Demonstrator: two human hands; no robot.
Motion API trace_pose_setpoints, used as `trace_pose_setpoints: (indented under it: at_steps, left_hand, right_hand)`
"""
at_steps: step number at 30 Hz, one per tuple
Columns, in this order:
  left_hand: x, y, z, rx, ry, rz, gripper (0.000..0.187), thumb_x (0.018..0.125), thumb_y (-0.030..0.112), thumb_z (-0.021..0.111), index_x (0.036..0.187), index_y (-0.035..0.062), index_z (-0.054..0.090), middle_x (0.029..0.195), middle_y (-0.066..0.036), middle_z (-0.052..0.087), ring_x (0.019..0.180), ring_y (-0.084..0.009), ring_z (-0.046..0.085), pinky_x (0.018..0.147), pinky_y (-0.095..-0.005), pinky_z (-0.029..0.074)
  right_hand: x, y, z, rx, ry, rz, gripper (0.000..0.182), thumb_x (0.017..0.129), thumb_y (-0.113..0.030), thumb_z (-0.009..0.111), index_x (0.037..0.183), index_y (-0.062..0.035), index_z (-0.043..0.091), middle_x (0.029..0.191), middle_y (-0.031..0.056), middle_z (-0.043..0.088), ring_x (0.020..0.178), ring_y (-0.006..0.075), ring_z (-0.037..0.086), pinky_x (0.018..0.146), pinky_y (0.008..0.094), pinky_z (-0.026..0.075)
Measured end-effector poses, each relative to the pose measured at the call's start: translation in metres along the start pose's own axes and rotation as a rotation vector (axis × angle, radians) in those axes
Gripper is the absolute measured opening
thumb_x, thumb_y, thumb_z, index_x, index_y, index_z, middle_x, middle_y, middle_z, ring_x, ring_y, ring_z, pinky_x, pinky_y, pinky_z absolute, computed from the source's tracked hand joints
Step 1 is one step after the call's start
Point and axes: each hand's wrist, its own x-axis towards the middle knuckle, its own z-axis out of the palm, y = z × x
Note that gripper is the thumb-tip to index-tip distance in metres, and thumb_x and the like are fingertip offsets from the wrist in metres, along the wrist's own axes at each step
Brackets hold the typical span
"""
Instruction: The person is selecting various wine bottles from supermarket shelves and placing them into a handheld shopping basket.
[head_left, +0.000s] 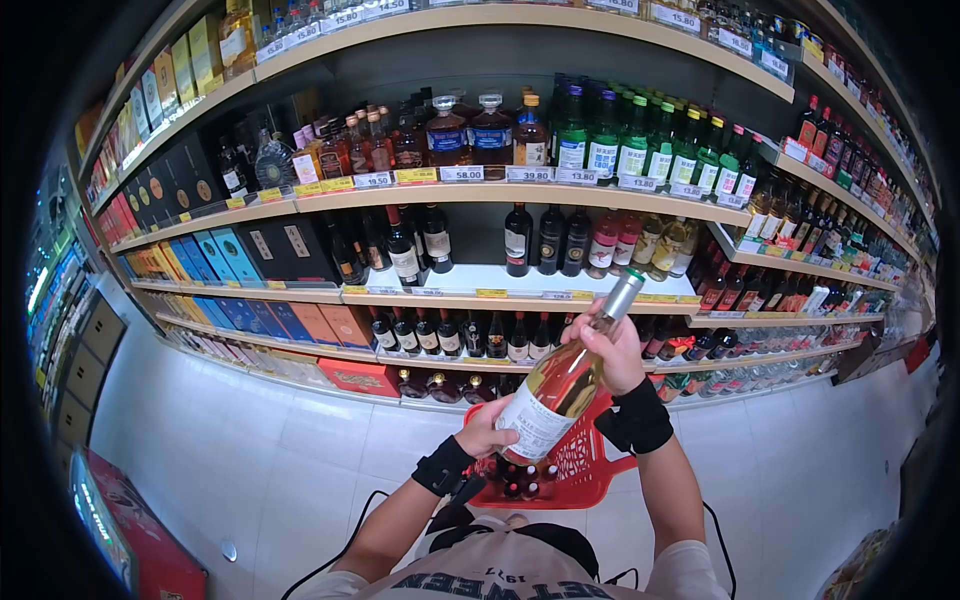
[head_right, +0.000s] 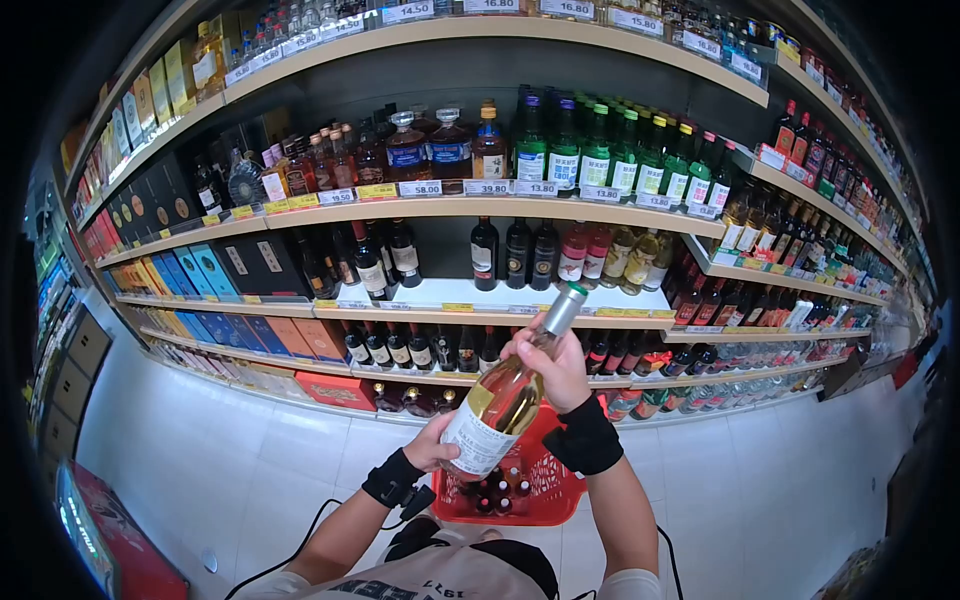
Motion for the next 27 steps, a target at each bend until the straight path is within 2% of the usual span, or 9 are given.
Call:
trace_pose_setpoints:
  at_steps: [4, 7, 9, 10, 13, 14, 18, 21, 27]
  left_hand:
    - [-0.009, 0.013, 0.013, 0.339, 0.157, 0.080, 0.088, 0.072, 0.012, 0.083, 0.144, -0.0022, 0.034, 0.134, -0.010, 0.054, 0.122, -0.0179, 0.053, 0.104, -0.0343, 0.042]
    - [-0.012, 0.026, 0.027, 0.553, 0.244, 0.167, 0.089, 0.070, 0.014, 0.086, 0.142, -0.0021, 0.037, 0.131, -0.012, 0.056, 0.121, -0.0185, 0.055, 0.102, -0.0347, 0.044]
    - [-0.015, 0.032, 0.040, 0.664, 0.296, 0.221, 0.088, 0.069, 0.017, 0.086, 0.140, -0.0021, 0.039, 0.130, -0.014, 0.057, 0.119, -0.0206, 0.057, 0.100, -0.0358, 0.045]
    - [-0.017, 0.036, 0.041, 1.016, 0.331, 0.287, 0.090, 0.066, 0.024, 0.088, 0.139, -0.0017, 0.041, 0.130, -0.017, 0.054, 0.120, -0.0280, 0.055, 0.101, -0.0405, 0.043]
    - [-0.025, 0.028, 0.053, 1.366, 0.442, 0.445, 0.096, 0.062, 0.022, 0.090, 0.139, -0.0025, 0.040, 0.130, -0.019, 0.051, 0.123, -0.0338, 0.049, 0.104, -0.0436, 0.040]
    - [-0.026, 0.021, 0.051, 1.400, 0.425, 0.456, 0.109, 0.056, 0.026, 0.093, 0.144, -0.0020, 0.033, 0.132, -0.021, 0.046, 0.124, -0.0379, 0.045, 0.107, -0.0457, 0.036]
    - [-0.031, 0.006, 0.041, 1.121, 0.280, 0.361, 0.135, 0.047, 0.027, 0.097, 0.151, -0.0007, 0.015, 0.137, -0.021, 0.041, 0.127, -0.0346, 0.044, 0.109, -0.0442, 0.036]
    - [-0.023, 0.009, 0.029, 0.757, 0.038, 0.286, 0.133, 0.050, 0.031, 0.096, 0.152, 0.0025, 0.015, 0.145, -0.021, 0.036, 0.136, -0.0328, 0.040, 0.113, -0.0427, 0.034]
    - [-0.007, 0.003, 0.054, 0.468, -0.289, 0.000, 0.118, 0.057, 0.019, 0.094, 0.150, 0.0030, 0.024, 0.144, -0.014, 0.043, 0.134, -0.0234, 0.042, 0.112, -0.0370, 0.033]
  right_hand:
    - [-0.006, -0.002, 0.006, -0.085, 0.027, 0.136, 0.035, 0.095, -0.006, 0.059, 0.124, -0.0027, 0.040, 0.111, 0.0117, 0.059, 0.103, 0.0234, 0.063, 0.090, 0.0379, 0.051]
    - [-0.017, 0.009, 0.011, -0.074, 0.215, 0.084, 0.037, 0.096, -0.007, 0.056, 0.129, -0.0034, 0.038, 0.114, 0.0136, 0.056, 0.106, 0.0261, 0.063, 0.091, 0.0396, 0.051]
    - [-0.020, 0.018, 0.019, -0.086, 0.359, 0.035, 0.026, 0.096, -0.011, 0.058, 0.117, -0.0054, 0.043, 0.101, 0.0103, 0.059, 0.095, 0.0238, 0.064, 0.084, 0.0376, 0.052]
    - [-0.020, 0.020, 0.024, -0.078, 0.439, 0.030, 0.021, 0.096, -0.012, 0.059, 0.110, -0.0063, 0.045, 0.094, 0.0088, 0.059, 0.089, 0.0227, 0.064, 0.081, 0.0368, 0.053]
    - [-0.030, 0.018, 0.031, -0.048, 0.611, 0.006, 0.016, 0.095, -0.017, 0.063, 0.095, -0.0072, 0.050, 0.079, 0.0060, 0.059, 0.076, 0.0192, 0.064, 0.073, 0.0346, 0.053]
    - [-0.034, 0.015, 0.031, -0.026, 0.617, -0.013, 0.018, 0.095, -0.017, 0.065, 0.093, -0.0064, 0.051, 0.077, 0.0060, 0.059, 0.073, 0.0180, 0.063, 0.071, 0.0340, 0.053]
    - [-0.053, -0.003, 0.050, -0.102, 0.539, -0.113, 0.017, 0.094, -0.014, 0.065, 0.092, -0.0051, 0.050, 0.072, 0.0061, 0.057, 0.067, 0.0173, 0.061, 0.067, 0.0328, 0.052]
    - [-0.073, -0.023, 0.058, -0.227, 0.477, -0.122, 0.016, 0.092, -0.010, 0.064, 0.092, -0.0046, 0.049, 0.070, 0.0058, 0.057, 0.065, 0.0182, 0.061, 0.065, 0.0337, 0.052]
    - [-0.110, -0.050, 0.059, -0.231, 0.522, -0.102, 0.017, 0.090, -0.006, 0.064, 0.102, 0.0001, 0.053, 0.070, 0.0054, 0.057, 0.063, 0.0167, 0.061, 0.063, 0.0319, 0.052]
